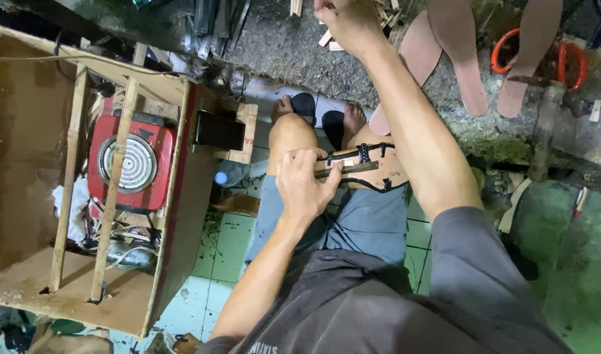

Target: Assembling a sandal by stretching and securing straps over a shoe last using a hammer and manual tensioning.

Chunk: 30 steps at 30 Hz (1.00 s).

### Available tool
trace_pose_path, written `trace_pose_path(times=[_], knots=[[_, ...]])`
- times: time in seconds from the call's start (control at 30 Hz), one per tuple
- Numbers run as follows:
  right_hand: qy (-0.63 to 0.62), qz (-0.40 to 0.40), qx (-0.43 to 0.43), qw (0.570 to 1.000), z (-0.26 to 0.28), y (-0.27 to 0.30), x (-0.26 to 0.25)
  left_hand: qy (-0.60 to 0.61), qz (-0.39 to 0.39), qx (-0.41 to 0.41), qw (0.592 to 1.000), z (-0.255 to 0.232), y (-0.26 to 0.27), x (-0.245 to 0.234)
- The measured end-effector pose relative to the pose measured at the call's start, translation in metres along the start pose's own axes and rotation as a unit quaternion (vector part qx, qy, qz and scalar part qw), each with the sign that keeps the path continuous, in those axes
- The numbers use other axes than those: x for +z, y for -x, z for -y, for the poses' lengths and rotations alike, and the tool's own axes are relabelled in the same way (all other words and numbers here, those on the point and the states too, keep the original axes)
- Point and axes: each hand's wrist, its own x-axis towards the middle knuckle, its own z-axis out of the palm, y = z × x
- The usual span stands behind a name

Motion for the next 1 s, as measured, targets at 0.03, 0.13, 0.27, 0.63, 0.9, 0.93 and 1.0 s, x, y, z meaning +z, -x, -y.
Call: trace_pose_path(times=[0.03, 0.13, 0.27, 0.63, 0.9, 0.93, 1.0], knots=[[0.002, 0.0, 0.0, 1.0, 0.006, 0.003, -0.004, 0.002, 0.0, 0.001, 1.0, 0.001, 0.0, 0.001], [0.022, 0.028, 0.058, 0.998, 0.018, 0.011, -0.017, -0.004, 0.005, 0.001, 1.0, 0.002, 0.001, 0.003], [-0.008, 0.057, 0.024, 0.998, 0.006, 0.013, -0.014, -0.001, 0.012, -0.001, 1.0, 0.001, 0.003, 0.001], [0.075, -0.017, 0.059, 0.995, -0.035, 0.014, 0.015, 0.005, 0.008, -0.002, 1.0, 0.001, 0.001, 0.001], [0.197, -0.07, 0.029, 0.977, 0.015, 0.014, 0.014, 0.0, 0.0, 0.007, 1.0, 0.003, 0.002, 0.002], [0.198, -0.071, 0.029, 0.977, 0.013, 0.015, 0.012, 0.0, 0.0, 0.008, 1.0, 0.002, 0.001, 0.003], [0.146, 0.008, 0.041, 0.988, 0.012, 0.02, 0.013, 0.005, -0.006, 0.006, 1.0, 0.002, 0.002, 0.002]])
